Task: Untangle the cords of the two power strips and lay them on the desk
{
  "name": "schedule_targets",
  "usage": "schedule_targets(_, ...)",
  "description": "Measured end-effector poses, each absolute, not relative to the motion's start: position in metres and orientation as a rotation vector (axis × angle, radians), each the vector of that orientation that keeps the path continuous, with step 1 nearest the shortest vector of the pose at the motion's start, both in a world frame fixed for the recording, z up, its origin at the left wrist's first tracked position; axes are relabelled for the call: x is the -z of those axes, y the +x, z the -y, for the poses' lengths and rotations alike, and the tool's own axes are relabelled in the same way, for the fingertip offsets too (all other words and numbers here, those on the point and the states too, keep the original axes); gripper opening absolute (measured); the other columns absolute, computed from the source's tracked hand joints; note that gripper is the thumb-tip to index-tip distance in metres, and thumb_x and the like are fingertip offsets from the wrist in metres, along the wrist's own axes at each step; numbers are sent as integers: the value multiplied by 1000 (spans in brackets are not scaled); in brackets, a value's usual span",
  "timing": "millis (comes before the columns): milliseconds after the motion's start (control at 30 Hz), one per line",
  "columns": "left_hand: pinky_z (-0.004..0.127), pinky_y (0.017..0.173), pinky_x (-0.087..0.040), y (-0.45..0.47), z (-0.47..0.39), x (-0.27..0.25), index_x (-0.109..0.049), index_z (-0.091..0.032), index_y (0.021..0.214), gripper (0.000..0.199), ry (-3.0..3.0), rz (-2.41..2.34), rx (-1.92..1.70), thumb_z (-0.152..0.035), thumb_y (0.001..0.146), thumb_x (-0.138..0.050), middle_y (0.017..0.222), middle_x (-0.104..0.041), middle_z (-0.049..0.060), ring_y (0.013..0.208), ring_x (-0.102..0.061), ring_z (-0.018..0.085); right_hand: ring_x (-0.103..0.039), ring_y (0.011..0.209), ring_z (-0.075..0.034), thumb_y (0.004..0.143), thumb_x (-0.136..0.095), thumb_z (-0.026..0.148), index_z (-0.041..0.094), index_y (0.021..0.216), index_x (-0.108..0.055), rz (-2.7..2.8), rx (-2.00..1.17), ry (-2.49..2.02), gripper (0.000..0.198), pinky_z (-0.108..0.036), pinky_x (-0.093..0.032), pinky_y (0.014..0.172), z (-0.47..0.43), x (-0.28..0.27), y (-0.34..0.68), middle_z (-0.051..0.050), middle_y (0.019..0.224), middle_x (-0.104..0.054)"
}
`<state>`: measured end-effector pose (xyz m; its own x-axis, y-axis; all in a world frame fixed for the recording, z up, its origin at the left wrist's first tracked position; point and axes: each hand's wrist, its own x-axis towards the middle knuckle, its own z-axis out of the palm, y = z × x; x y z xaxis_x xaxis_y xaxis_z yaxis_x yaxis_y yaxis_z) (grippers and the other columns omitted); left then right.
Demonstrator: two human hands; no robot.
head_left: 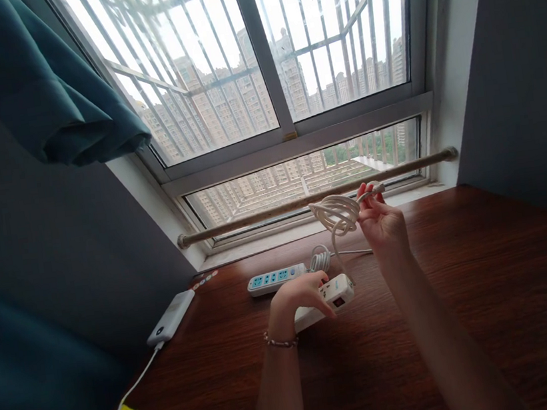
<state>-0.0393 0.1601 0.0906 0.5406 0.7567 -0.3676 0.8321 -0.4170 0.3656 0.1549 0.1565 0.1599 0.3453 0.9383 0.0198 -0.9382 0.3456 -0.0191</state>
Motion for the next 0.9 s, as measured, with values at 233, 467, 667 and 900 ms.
schedule_targets(233,30,65,-41,-19,-167,-72,-49,-20,96,56,2378,-1252,239,-32,48,-75,90,-58,2,79,-55,21,-61,88,-11,73,-38,-10,16,85,-42,46,-1142,-45,28,-25,-54,74,-155,-162,180,-3,91,-58)
schedule_targets(467,27,77,-40,-103,-190,-74,-51,-21,98,56,2144,-1369,101,-33,48,-73,93,-59,-2,87,-55,21,-50,55,-10,72,-34,3,16,75,-36,-202,-1183,-456,13,-22,-47,47,-165,-137,242,0,70,-44)
schedule_targets(667,26,82,-39,-144,-185,-80,-51,-23,109,62,2039,-1343,89,-34,51,-69,96,-58,-3,91,-54,21,-40,48,-11,73,-37,16,19,71,-26,-76,-1397,-902,12,-28,-44,45,-179,-101,279,0,68,-33)
schedule_targets(900,25,83,-41,-171,-185,-70,-51,-23,112,64,1931,-1332,110,-31,50,-69,101,-60,-3,95,-54,20,-49,62,-19,67,-41,21,19,88,-35,-401,-1577,-994,22,-45,-48,50,-187,-82,283,-10,85,-42)
